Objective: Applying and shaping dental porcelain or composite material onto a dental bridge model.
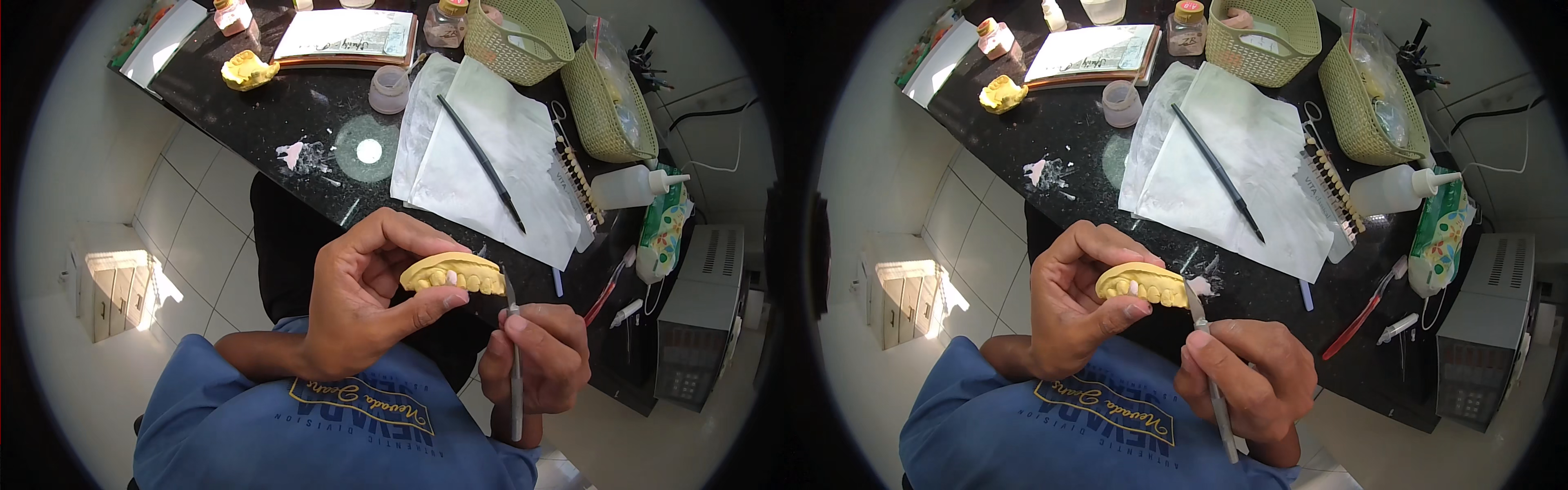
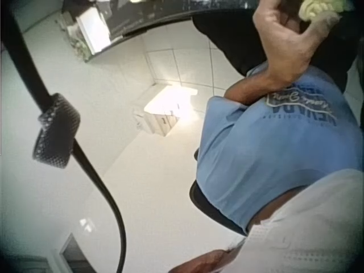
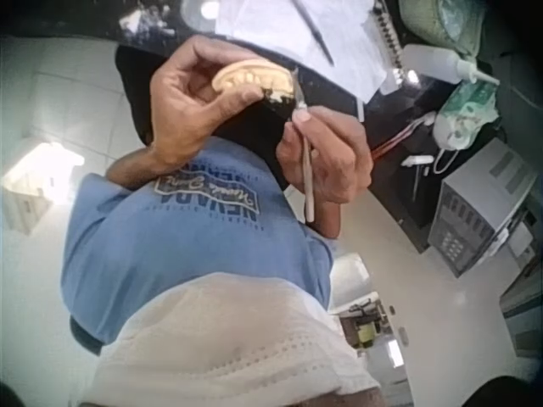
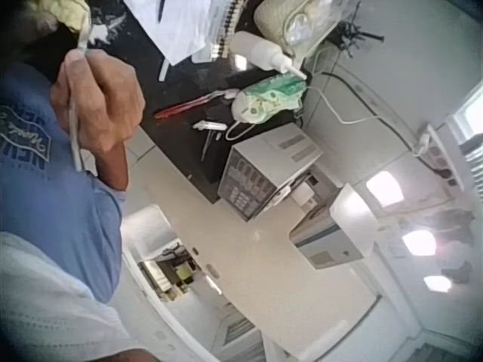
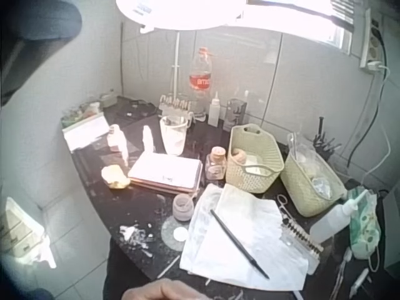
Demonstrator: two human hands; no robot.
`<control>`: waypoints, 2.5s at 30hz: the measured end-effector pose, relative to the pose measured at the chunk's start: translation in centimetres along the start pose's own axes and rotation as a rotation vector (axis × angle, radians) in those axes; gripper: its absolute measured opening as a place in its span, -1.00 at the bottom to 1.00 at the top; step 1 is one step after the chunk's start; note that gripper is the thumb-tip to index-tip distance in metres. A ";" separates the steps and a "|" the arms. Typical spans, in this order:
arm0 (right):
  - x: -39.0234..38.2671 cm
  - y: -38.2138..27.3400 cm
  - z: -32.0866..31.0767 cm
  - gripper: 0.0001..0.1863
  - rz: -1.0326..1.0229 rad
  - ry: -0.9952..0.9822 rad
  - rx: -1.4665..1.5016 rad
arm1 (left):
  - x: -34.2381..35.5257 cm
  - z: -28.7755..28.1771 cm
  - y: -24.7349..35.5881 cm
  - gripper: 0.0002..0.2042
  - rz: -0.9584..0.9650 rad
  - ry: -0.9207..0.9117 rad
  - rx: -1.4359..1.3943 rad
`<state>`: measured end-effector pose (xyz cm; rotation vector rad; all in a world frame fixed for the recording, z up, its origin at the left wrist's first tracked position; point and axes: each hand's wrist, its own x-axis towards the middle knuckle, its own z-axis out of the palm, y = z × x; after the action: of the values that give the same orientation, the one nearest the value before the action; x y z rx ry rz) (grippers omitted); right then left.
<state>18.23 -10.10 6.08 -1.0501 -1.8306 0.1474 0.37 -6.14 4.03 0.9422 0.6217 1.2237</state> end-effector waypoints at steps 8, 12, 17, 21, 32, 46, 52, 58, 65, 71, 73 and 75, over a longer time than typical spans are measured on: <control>0.9 0.8 0.4 -0.74 0.199 0.102 0.130 | 0.2 0.6 -0.5 -0.70 0.012 -0.007 -0.022; 1.4 1.3 1.4 -0.69 0.306 0.087 0.289 | 0.5 0.4 -0.5 -0.68 -0.154 -0.004 -0.096; 2.6 2.6 0.5 -0.77 0.361 0.043 0.321 | 0.9 0.4 -0.2 -0.67 -0.295 -0.043 -0.241; 3.4 3.0 -0.2 -0.77 0.411 -0.035 0.415 | 1.5 -0.1 0.3 -0.65 -0.508 -0.119 -0.375; 2.4 3.3 -0.7 -0.30 0.470 0.166 0.397 | 1.6 0.6 0.8 -0.55 -0.440 -0.123 -0.391; 0.3 0.1 1.2 -0.73 0.222 0.232 0.208 | 1.3 0.1 -0.4 -0.66 -0.220 0.005 -0.260; 1.0 -0.4 0.8 -0.67 0.129 0.034 0.140 | 1.1 0.3 -0.8 -0.69 -0.075 -0.006 -0.259; 0.7 -0.7 0.9 -0.64 0.131 0.039 0.194 | 0.9 0.4 -0.6 -0.70 -0.039 -0.022 -0.160; 1.4 -1.3 -0.2 -0.68 0.095 -0.058 0.102 | 0.8 0.6 -0.5 -0.68 0.009 -0.035 -0.160; 1.5 -1.6 -0.2 -0.75 0.095 -0.062 0.081 | 0.6 1.0 -0.3 -0.68 0.050 -0.022 -0.166; 1.5 -1.5 -0.1 -0.76 0.093 -0.051 0.077 | 0.5 1.0 -0.2 -0.67 0.055 -0.023 -0.136; 1.5 -1.6 -0.2 -0.76 0.091 -0.054 0.076 | 0.5 1.1 -0.1 -0.67 0.059 -0.020 -0.139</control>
<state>17.25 -10.10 8.04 -1.0854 -1.8117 0.2998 1.45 -5.94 4.50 0.8603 0.4897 1.2912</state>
